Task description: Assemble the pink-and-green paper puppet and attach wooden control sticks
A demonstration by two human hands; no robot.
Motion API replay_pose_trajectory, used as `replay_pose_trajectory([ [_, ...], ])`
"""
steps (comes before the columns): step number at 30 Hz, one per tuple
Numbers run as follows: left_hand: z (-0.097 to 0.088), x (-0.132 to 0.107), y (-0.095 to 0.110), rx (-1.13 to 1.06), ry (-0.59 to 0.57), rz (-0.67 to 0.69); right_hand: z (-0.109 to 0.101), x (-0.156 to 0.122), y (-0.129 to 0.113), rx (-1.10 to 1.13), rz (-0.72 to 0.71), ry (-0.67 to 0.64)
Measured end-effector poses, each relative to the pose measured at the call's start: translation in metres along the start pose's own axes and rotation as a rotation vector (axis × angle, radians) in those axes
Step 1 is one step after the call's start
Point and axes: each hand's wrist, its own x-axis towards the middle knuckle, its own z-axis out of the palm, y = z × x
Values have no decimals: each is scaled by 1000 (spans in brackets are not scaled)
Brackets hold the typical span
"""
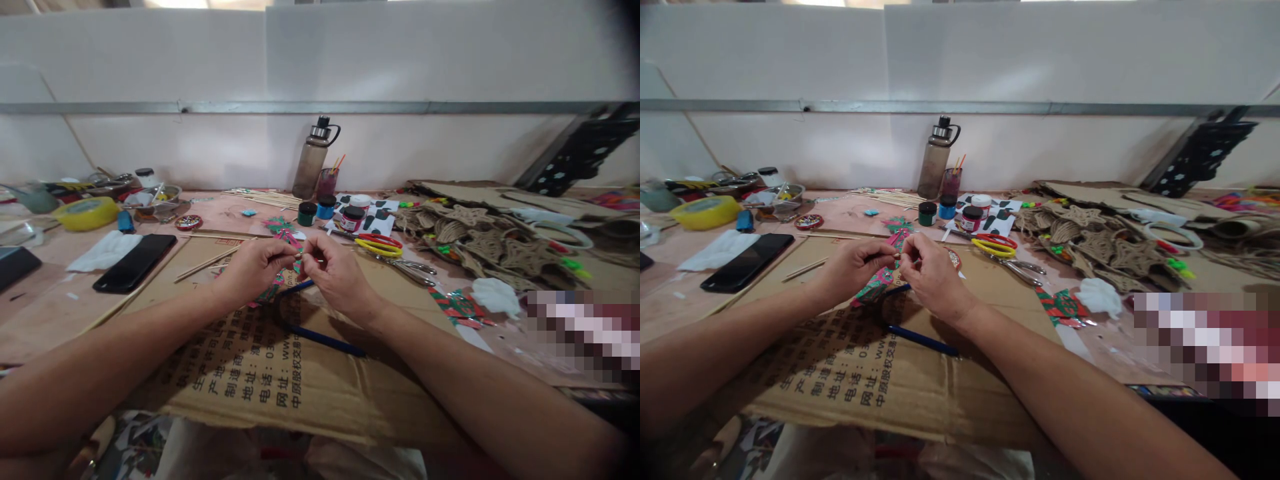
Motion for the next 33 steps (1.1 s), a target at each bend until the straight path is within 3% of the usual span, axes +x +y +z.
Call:
replay_pose_trajectory([
  [5, 0, 0, 0, 19, 21, 12, 2, -1, 0, 59, 27, -13],
  [13, 2, -3, -1, 31, 55, 32, 1, -1, 0, -22, -16, 9],
  [22, 4, 0, 2, 154, -34, 72, 1, -1, 2, -69, -27, 26],
  [33, 5, -6, -5, 144, -35, 42, 4, -2, 1, -48, -7, 27],
])
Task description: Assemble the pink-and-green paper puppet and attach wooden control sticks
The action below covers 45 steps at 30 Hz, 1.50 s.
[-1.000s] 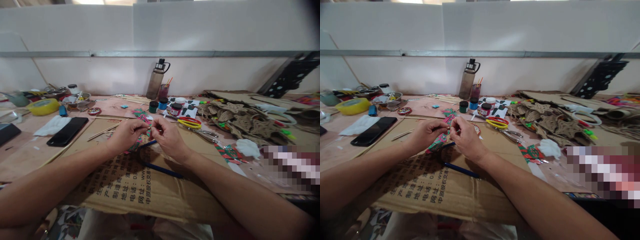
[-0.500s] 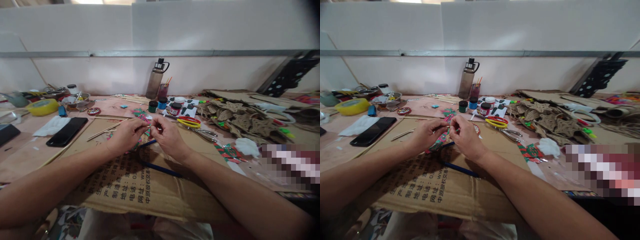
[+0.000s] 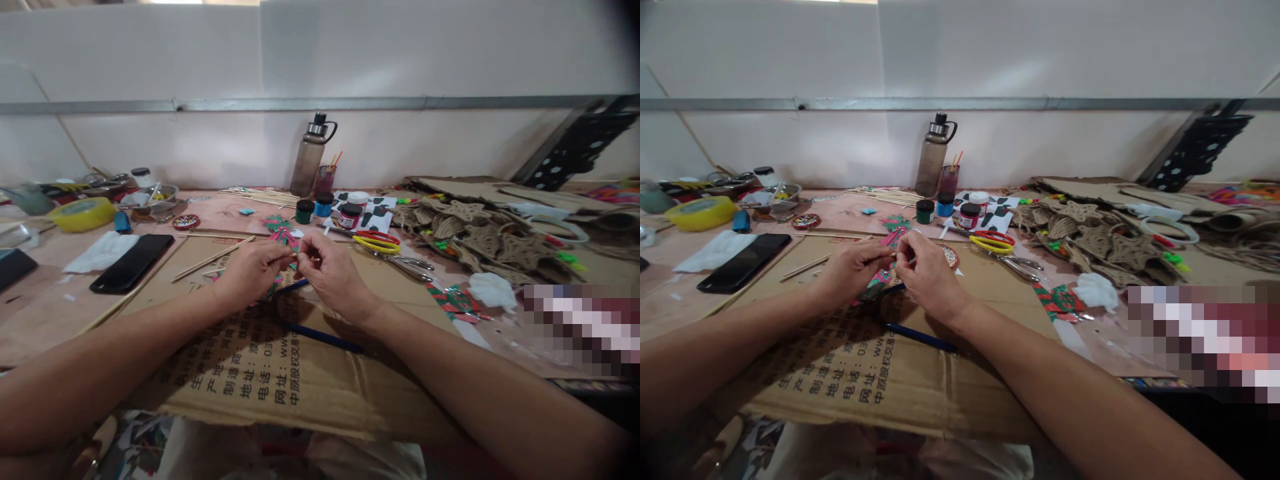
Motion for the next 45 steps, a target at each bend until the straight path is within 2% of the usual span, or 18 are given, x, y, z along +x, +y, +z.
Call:
replay_pose_trajectory([
  [7, -1, 4, 6, 45, 1, 39, -2, 1, 0, -9, -6, -6],
  [12, 0, 2, 4, 27, 13, 7, -3, 1, -2, -35, -18, 8],
  [17, 3, -1, -1, 22, 40, -21, -1, 0, -2, 1, 6, 0],
  [25, 3, -3, -4, -41, 74, 13, 1, -1, -2, 137, 51, -23],
  [33, 2, 0, 2, -67, 47, 29, 1, 1, 0, 153, 62, -7],
  [45, 5, -2, -4, -67, 118, 37, 2, -2, -3, 202, 88, -28],
])
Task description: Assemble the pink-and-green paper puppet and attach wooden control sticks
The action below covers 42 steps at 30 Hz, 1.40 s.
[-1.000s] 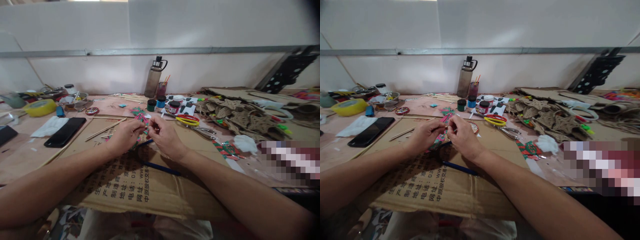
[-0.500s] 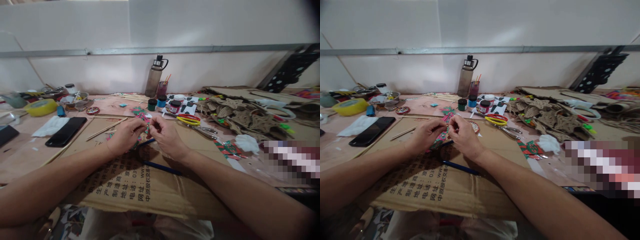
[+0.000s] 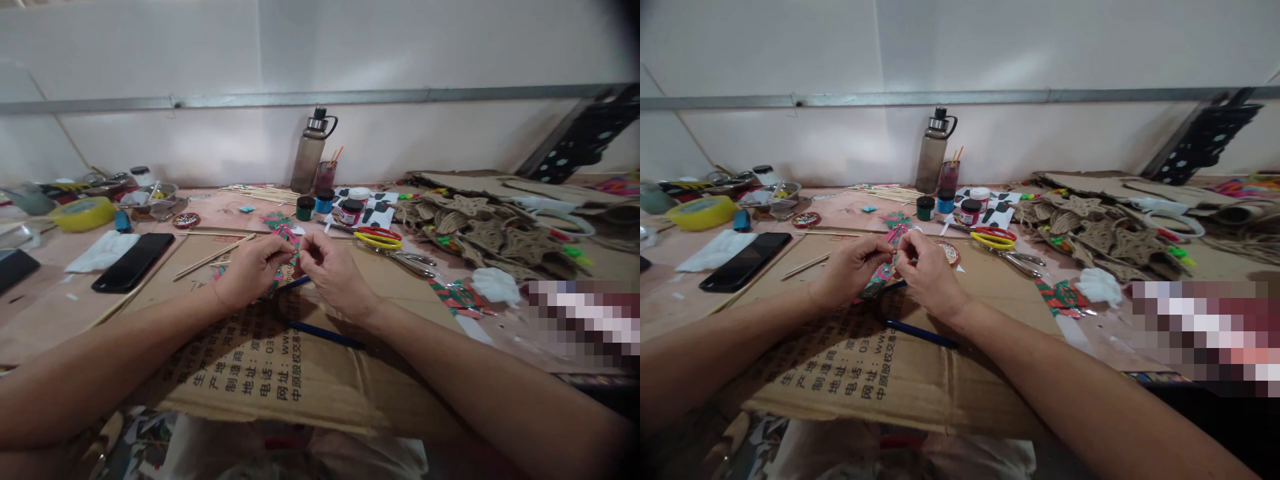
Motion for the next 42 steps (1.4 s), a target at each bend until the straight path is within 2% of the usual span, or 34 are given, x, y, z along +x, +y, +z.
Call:
replay_pose_trajectory([
  [11, 1, 1, 1, -21, 2, -8, 0, 1, 2, -118, -28, 21],
  [16, -1, 5, 5, 16, -71, -50, -1, 2, 4, -97, -20, 31],
  [21, -5, 7, 5, 47, -124, -16, -2, 3, 7, -139, -47, 38],
  [30, -2, 3, 4, 16, -41, -26, -1, 1, 2, -152, -56, 44],
  [42, 2, -2, 0, 38, 0, -41, 0, 1, -3, -118, -18, 38],
])
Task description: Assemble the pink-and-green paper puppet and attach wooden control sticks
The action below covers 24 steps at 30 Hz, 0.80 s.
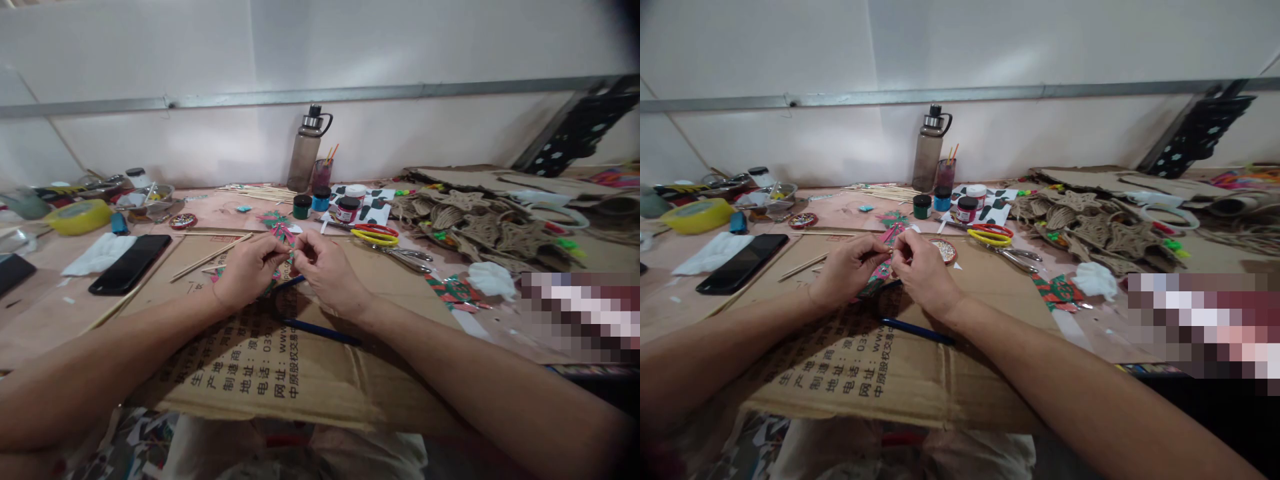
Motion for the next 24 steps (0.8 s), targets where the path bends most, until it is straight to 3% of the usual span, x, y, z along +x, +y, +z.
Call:
replay_pose_trajectory([
  [7, -4, 3, 4, -16, -75, 14, 0, 0, 8, -9, 40, -15],
  [24, -2, 0, 5, -30, -4, 28, 5, -4, 4, 135, 121, -22],
])
